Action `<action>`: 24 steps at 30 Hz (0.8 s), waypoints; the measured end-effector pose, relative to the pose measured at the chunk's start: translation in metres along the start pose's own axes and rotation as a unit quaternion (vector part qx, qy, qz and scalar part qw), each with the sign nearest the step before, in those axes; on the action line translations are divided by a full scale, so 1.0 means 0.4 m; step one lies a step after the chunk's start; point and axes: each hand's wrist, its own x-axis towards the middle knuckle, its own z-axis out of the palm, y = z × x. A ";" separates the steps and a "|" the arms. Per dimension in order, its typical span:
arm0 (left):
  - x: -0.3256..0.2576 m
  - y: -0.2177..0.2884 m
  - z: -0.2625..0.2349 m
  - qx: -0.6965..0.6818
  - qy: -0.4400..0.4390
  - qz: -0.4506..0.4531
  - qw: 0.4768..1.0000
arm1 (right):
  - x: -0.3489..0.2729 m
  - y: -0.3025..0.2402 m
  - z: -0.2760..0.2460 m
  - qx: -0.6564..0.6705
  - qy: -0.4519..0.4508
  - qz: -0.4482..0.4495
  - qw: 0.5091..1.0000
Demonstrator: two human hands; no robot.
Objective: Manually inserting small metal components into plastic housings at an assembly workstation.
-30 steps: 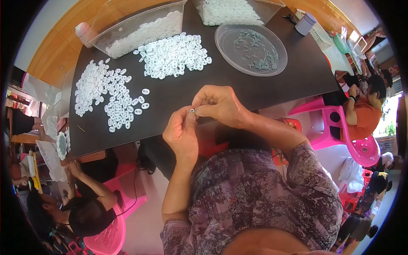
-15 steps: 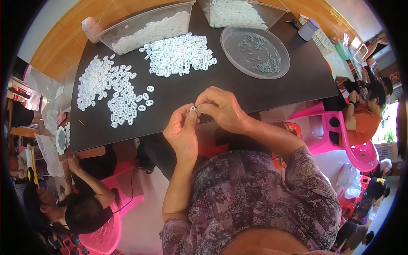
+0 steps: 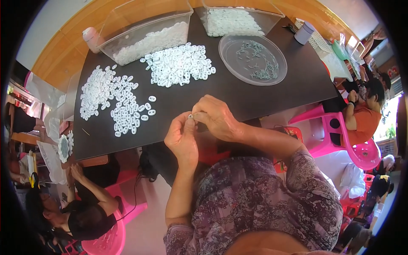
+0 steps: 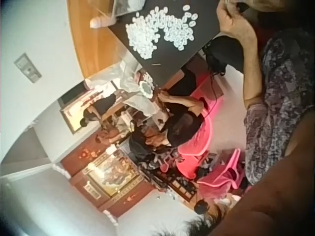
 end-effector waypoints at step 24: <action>0.045 -0.030 -0.019 -0.047 0.012 -0.025 0.999 | 0.070 0.178 -0.075 -0.336 0.043 -0.047 0.940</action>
